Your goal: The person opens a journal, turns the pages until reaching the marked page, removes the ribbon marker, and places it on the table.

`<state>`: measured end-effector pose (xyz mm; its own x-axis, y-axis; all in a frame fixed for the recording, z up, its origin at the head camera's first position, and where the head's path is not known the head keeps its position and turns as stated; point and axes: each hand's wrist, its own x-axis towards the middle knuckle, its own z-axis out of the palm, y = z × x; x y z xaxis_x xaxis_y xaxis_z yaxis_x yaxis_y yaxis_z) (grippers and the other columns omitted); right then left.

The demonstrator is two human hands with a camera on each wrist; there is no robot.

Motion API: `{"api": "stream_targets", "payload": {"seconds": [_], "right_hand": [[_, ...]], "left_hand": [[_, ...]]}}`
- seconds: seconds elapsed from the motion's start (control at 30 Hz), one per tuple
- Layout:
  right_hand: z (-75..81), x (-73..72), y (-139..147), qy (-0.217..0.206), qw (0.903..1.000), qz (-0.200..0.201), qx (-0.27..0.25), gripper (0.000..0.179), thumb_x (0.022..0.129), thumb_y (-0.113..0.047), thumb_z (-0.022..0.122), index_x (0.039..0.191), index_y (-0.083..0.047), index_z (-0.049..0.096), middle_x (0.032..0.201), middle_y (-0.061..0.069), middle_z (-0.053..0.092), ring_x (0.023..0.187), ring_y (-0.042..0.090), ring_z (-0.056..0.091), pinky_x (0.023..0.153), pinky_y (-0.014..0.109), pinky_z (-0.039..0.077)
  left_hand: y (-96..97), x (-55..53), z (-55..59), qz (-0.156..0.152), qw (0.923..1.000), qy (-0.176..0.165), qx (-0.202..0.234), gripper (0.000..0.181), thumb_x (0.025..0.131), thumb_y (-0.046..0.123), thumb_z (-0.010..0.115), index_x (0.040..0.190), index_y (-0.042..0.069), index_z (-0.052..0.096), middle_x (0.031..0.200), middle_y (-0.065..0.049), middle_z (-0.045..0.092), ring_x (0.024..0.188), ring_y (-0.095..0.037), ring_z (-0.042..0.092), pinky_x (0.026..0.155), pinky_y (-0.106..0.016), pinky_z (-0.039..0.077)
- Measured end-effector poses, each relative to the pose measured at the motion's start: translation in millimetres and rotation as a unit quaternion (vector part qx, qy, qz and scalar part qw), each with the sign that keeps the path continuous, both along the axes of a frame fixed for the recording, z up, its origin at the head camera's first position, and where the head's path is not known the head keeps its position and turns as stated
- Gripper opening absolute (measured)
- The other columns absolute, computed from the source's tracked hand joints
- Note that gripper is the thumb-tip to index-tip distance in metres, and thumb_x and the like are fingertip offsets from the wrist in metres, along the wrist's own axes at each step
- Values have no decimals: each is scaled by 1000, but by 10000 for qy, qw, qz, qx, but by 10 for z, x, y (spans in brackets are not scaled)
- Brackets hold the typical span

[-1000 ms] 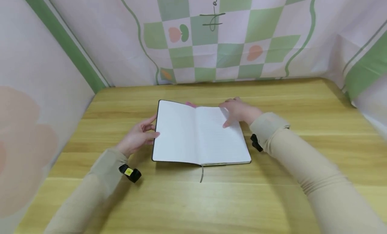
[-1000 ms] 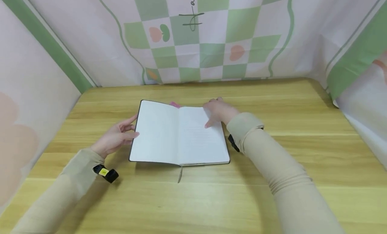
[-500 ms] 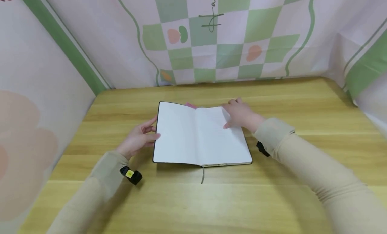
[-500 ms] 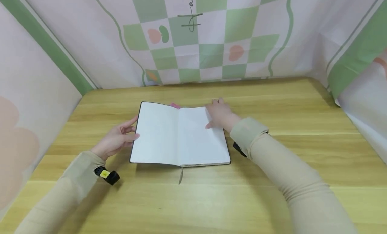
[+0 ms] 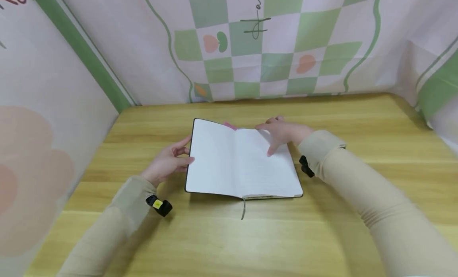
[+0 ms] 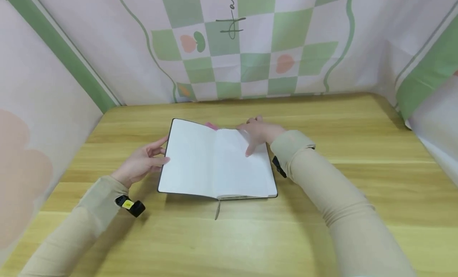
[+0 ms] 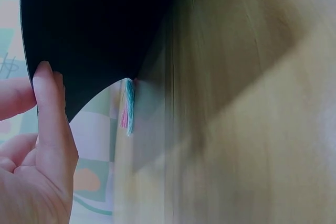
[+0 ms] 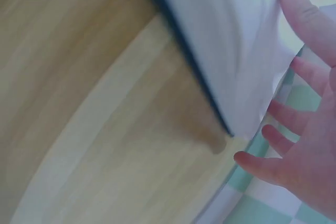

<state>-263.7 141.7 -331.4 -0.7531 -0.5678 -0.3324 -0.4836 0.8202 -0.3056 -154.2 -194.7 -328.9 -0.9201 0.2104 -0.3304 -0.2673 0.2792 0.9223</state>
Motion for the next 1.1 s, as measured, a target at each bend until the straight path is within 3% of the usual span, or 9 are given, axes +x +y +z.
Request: {"api": "stream_targets", "payload": {"seconds": [0.13, 0.37, 0.63, 0.9, 1.0, 1.1], "right_hand": [[-4, 6, -71, -209, 9998, -23, 16, 100, 67, -26, 86, 148, -8, 31, 149, 27, 22, 135, 48, 11, 105, 64, 23], [-9, 28, -141, -71, 9999, -20, -95, 94, 70, -35, 83, 145, -4, 35, 146, 28, 29, 133, 49, 16, 105, 63, 23], [68, 1, -152, 756, 9961, 49, -453, 82, 65, -24, 87, 133, 2, 49, 138, 26, 43, 128, 47, 26, 106, 56, 26], [143, -5, 42, 906, 9853, -757, -1236, 45, 74, -13, 78, 108, 10, 60, 114, 28, 60, 109, 43, 51, 99, 51, 35], [149, 22, 118, 708, 9744, -1347, -1652, 39, 78, -13, 74, 106, 10, 59, 109, 27, 60, 102, 39, 54, 90, 47, 44], [129, 62, 180, 328, 9602, -1835, -2078, 43, 82, -15, 72, 114, 9, 56, 104, 22, 58, 91, 28, 55, 79, 37, 47]], "left_hand": [[20, 21, -3, -30, 9999, 7, -115, 73, 91, 4, 60, 150, 27, 23, 113, -5, 49, 85, -12, 56, 77, -30, 51], [35, 25, -14, -31, 10000, -6, -61, 74, 91, 4, 60, 150, 28, 23, 114, -6, 48, 85, -12, 55, 77, -31, 52], [2, 1, -30, -15, 10000, 27, -18, 73, 92, 4, 59, 151, 26, 22, 113, -5, 48, 83, -10, 55, 75, -28, 51], [-10, 2, -28, 14, 10000, -71, -62, 74, 92, 4, 59, 151, 27, 22, 116, -6, 49, 87, -12, 56, 79, -31, 51], [-14, -3, -32, 35, 10000, -69, -43, 73, 92, 4, 59, 151, 27, 22, 115, -6, 48, 87, -12, 56, 79, -30, 51], [-16, 2, -24, 35, 9999, -83, -52, 73, 92, 4, 59, 151, 27, 22, 113, -5, 48, 86, -11, 55, 79, -30, 51]]}}
